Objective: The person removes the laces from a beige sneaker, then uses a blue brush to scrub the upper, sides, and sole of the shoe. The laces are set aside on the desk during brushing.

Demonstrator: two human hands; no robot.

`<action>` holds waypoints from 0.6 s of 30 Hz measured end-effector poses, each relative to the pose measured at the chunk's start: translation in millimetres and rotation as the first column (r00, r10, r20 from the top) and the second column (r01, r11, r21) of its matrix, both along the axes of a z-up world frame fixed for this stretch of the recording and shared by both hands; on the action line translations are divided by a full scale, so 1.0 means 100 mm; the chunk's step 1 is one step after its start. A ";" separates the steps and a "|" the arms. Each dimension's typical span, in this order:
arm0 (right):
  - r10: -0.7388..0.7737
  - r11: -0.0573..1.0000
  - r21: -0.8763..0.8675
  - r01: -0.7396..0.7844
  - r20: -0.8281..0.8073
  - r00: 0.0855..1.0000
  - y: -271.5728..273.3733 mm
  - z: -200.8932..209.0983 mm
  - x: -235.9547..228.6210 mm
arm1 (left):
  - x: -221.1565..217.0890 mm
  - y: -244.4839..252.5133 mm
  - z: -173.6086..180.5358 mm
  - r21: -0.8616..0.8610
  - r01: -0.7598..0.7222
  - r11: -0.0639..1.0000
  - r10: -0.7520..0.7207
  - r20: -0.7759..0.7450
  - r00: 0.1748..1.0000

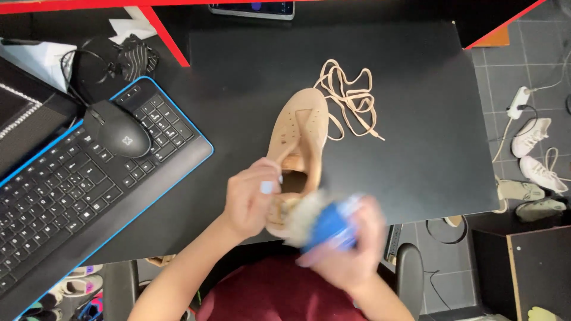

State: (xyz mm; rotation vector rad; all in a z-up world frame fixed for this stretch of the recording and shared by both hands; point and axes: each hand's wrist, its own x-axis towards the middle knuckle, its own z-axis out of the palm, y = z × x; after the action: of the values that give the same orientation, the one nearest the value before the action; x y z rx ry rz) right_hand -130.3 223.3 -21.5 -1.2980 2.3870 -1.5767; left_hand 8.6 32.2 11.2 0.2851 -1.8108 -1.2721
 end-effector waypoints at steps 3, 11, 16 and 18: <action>0.195 0.955 -0.154 -0.254 -0.319 0.927 -0.06 -0.10 -0.10 | -0.07 0.00 0.08 -0.076 0.016 0.997 -0.014 0.036 0.999; 0.181 0.969 -0.098 -0.227 -0.343 0.922 0.35 -0.46 -0.20 | -0.27 0.21 -0.02 -0.218 0.065 0.974 -0.053 0.057 0.997; 0.084 0.980 -0.129 -0.154 -0.431 0.898 0.31 -0.38 -0.41 | -0.38 0.36 -0.01 -0.238 0.033 0.971 0.012 0.187 0.982; 0.084 0.966 -0.178 -0.190 -0.477 0.875 0.38 -0.49 -0.42 | -0.48 0.43 -0.02 -0.279 0.038 0.960 0.021 0.205 0.979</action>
State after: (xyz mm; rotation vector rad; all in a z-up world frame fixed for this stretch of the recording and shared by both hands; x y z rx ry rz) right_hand -172.2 261.3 -70.5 -2.0560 2.3229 -1.6803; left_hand -39.5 75.2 9.4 0.2567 -2.1445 -1.0014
